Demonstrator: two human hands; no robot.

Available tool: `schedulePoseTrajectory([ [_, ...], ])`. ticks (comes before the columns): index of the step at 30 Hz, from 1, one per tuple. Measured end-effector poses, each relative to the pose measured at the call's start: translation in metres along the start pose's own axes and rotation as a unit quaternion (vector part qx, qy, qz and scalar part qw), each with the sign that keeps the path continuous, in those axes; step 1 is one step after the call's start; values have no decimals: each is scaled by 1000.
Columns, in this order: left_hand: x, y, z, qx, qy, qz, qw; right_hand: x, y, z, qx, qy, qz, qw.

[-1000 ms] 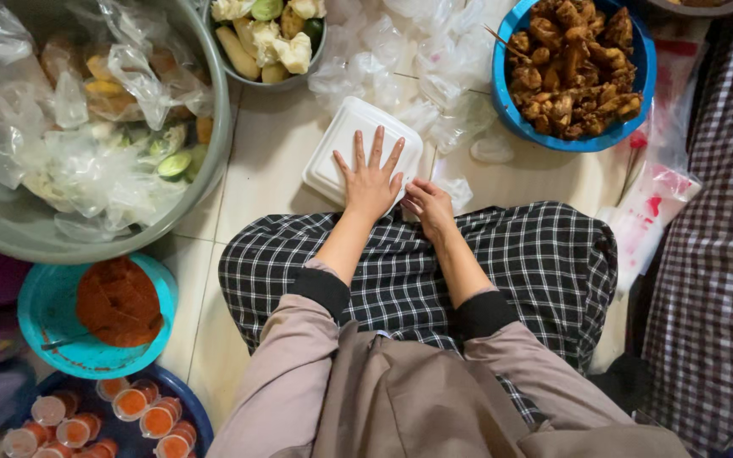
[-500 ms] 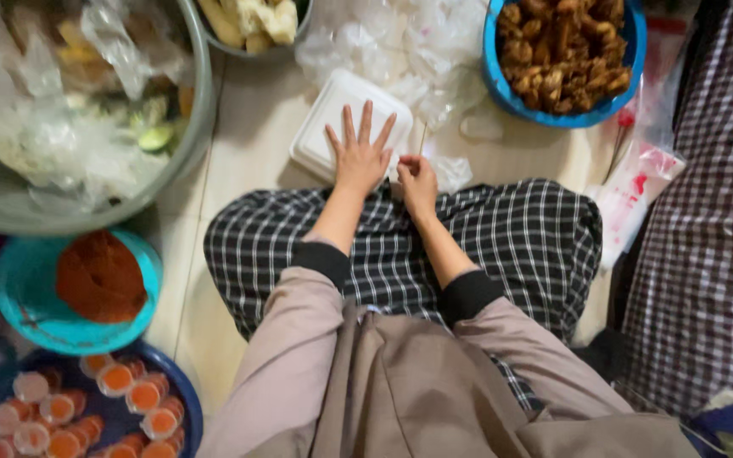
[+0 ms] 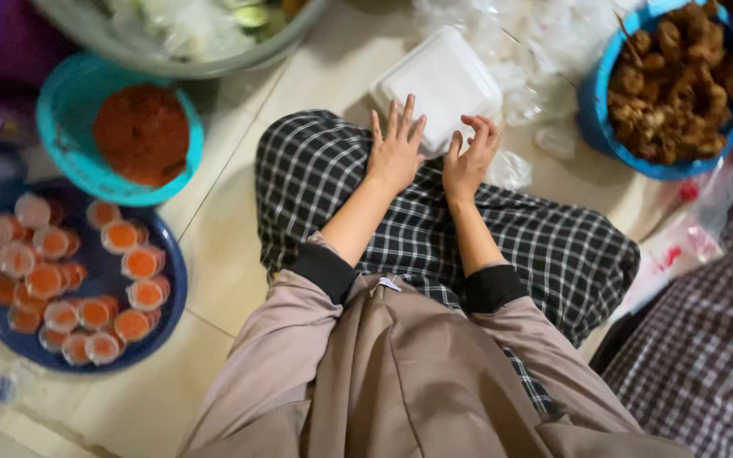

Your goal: The person packs various food items into a white styrofoam container. They place small plastic bags containing fried items and sauces into the container, add a small cup of red sauce, and then close the container. Finally, they place the closed container into a purple reusable bag.

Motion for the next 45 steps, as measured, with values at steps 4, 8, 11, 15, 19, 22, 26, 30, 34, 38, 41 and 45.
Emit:
schedulePoseTrajectory([
  [4, 18, -17, -33, 34, 0, 81, 996, -19, -35, 9, 50, -52, 33, 997],
  [8, 45, -40, -67, 76, -28, 95, 992, -40, -50, 12, 76, -94, 41, 992],
  [11, 69, -65, -91, 127, 9, -20, 992, -55, -48, 15, 76, -120, 47, 989],
  [15, 85, -111, -112, 187, 95, -155, 965, -69, -37, 13, 88, -137, 36, 986],
  [19, 66, -154, -129, 220, 169, -275, 920, -81, -23, -2, 117, -137, 1, 984],
  [22, 30, -177, -131, 232, 162, -419, 862, -79, -22, -19, 141, -130, -17, 981],
  [26, -5, -191, -113, 303, 91, -484, 816, -67, -27, -34, 109, -127, -14, 986],
  [30, 20, -165, -83, 300, 72, -350, 885, -45, -33, -44, 48, -81, -26, 995],
  [34, 49, -120, -32, 153, 70, -175, 970, -30, -12, -52, -108, -65, -2, 992],
  [38, 33, -81, 35, 102, 40, -182, 977, -31, 48, -61, -156, -34, 4, 987],
  [41, -7, -79, 79, 178, 62, -301, 935, -47, 87, -68, -299, -59, 167, 938],
  [45, -58, -95, 127, 221, -2, -316, 923, -58, 99, -74, -328, -76, 184, 923],
])
Point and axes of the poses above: each hand's wrist, its own z-axis towards the middle knuckle, its own x-axis out of the back of the hand, y = z × x, the point moved 2 cm from there along z, towards the middle knuckle, and after that the axes turned 4 degrees about x, right-handed, at the moved point
